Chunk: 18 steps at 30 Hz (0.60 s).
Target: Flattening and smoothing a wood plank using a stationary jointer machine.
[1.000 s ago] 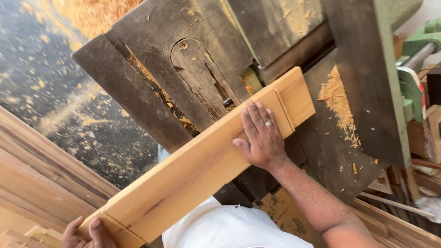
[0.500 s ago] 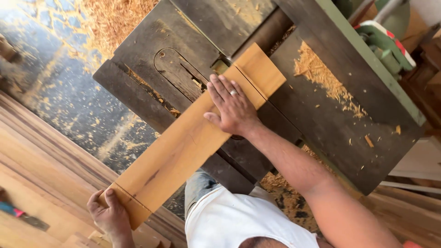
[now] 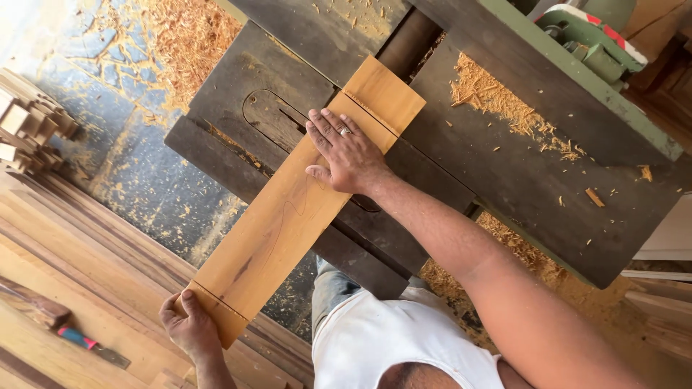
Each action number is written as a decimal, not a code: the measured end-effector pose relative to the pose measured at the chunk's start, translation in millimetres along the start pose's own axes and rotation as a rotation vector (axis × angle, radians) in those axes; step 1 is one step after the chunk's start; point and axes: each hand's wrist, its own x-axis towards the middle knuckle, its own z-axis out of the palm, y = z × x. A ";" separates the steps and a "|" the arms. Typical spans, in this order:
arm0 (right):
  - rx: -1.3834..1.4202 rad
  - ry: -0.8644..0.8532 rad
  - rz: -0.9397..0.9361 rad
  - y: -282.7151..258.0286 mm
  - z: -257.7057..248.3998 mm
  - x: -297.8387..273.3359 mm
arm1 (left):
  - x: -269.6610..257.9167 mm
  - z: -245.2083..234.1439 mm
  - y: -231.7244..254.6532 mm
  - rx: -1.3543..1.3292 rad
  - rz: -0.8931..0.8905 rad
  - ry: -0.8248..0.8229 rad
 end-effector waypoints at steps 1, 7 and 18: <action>0.003 0.004 0.001 -0.5 -1.1 3.1 | 2.1 0.1 1.2 0.001 0.005 0.001; -0.011 -0.015 -0.015 -3.4 -3.6 22.3 | 20.8 2.5 0.4 -0.002 -0.012 0.001; -0.024 -0.050 -0.024 -10.5 -8.2 56.5 | 49.5 4.7 7.0 -0.015 -0.049 0.000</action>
